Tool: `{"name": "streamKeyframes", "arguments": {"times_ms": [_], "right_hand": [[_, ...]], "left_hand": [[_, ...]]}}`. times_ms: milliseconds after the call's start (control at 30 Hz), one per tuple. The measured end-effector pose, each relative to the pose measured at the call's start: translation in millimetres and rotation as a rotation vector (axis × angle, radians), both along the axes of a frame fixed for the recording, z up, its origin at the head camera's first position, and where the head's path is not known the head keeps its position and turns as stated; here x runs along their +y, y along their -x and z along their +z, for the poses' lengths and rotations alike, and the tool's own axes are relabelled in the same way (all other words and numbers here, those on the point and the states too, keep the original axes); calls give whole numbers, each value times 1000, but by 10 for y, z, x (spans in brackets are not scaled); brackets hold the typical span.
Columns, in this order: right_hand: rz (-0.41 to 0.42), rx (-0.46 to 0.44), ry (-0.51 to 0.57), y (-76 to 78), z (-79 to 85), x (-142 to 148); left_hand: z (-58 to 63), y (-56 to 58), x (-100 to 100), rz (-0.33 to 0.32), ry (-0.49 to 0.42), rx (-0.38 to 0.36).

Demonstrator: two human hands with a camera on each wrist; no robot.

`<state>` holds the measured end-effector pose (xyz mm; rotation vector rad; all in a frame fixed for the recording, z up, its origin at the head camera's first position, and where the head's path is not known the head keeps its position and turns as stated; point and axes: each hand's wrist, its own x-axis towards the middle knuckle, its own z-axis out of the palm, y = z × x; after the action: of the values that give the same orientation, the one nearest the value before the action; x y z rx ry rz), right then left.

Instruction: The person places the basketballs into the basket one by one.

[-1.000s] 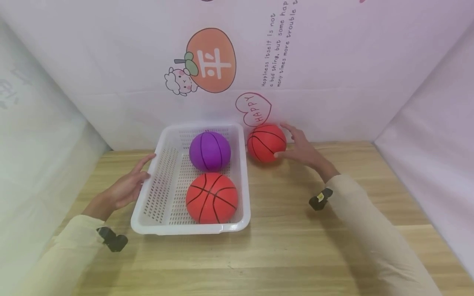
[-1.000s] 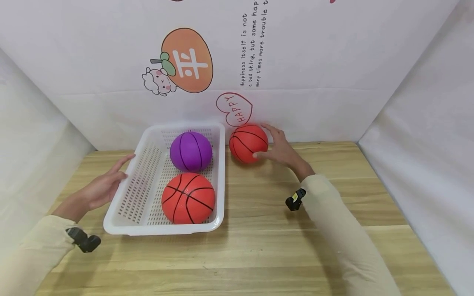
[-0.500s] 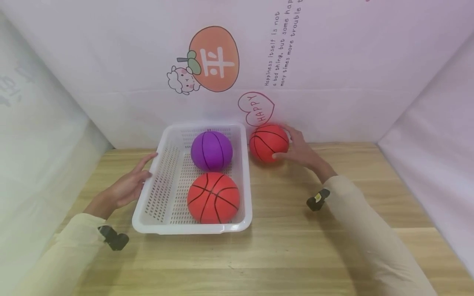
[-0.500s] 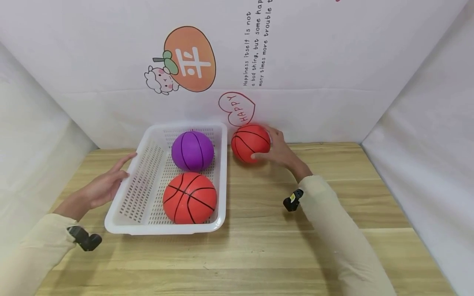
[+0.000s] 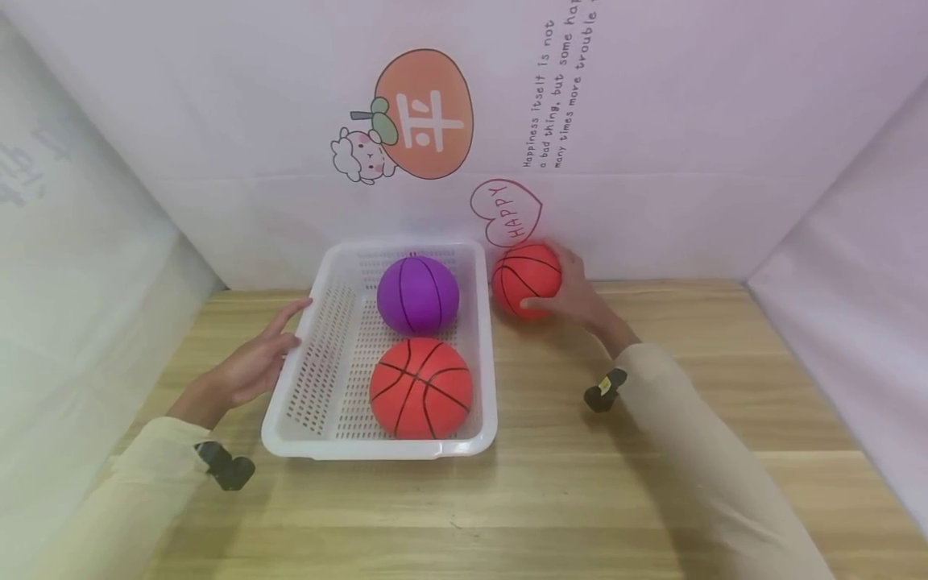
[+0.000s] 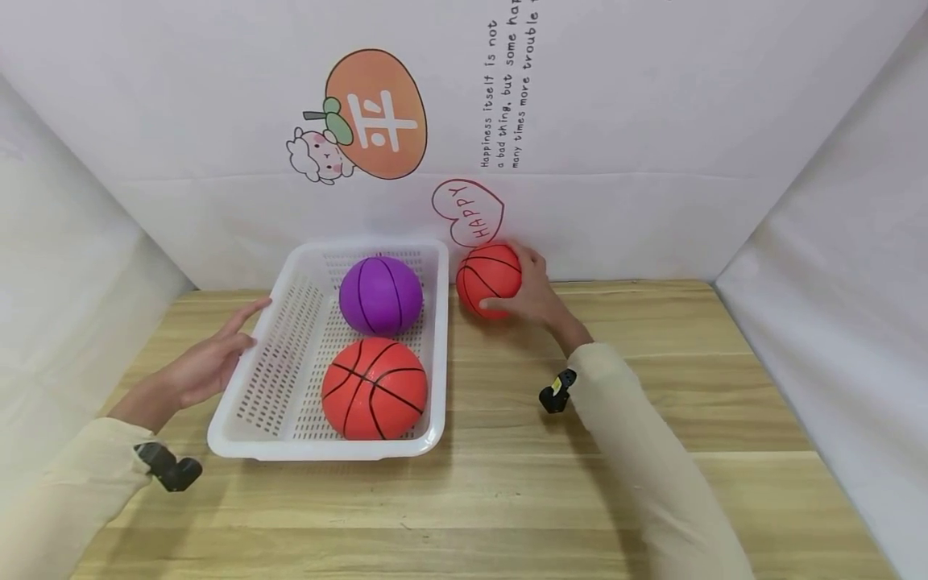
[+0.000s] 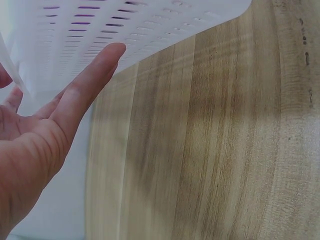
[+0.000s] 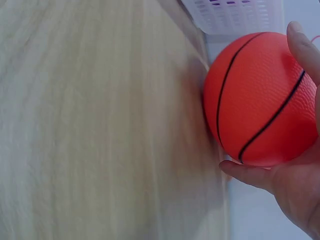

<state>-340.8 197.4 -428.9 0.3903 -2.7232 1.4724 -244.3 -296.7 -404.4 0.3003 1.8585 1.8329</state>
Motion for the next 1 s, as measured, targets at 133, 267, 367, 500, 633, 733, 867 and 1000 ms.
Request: {"name": "streamKeyframes", "arguments": {"times_ms": [133, 267, 367, 500, 633, 733, 867, 1000], "right_hand": [[-4, 29, 15, 29, -40, -46], [-4, 46, 25, 52, -74, -65], [-5, 49, 30, 50, -75, -74], [-3, 54, 4, 30, -45, -102], [-6, 62, -26, 9, -26, -120], [-15, 66, -33, 5, -24, -113], [-14, 78, -35, 9, -17, -94], [-3, 105, -31, 21, 6, -80]], "left_hand": [[18, -8, 2, -4, -3, 14], [15, -10, 2, 3, 2, 11], [9, -8, 6, -2, -1, 12], [3, 0, 5, -10, -5, 21], [1, 3, 6, 1, 4, 18], [3, 1, 11, 5, 8, 12], [2, -2, 18, 8, 9, 6], [-5, 0, 16, 17, 7, 5]]}}
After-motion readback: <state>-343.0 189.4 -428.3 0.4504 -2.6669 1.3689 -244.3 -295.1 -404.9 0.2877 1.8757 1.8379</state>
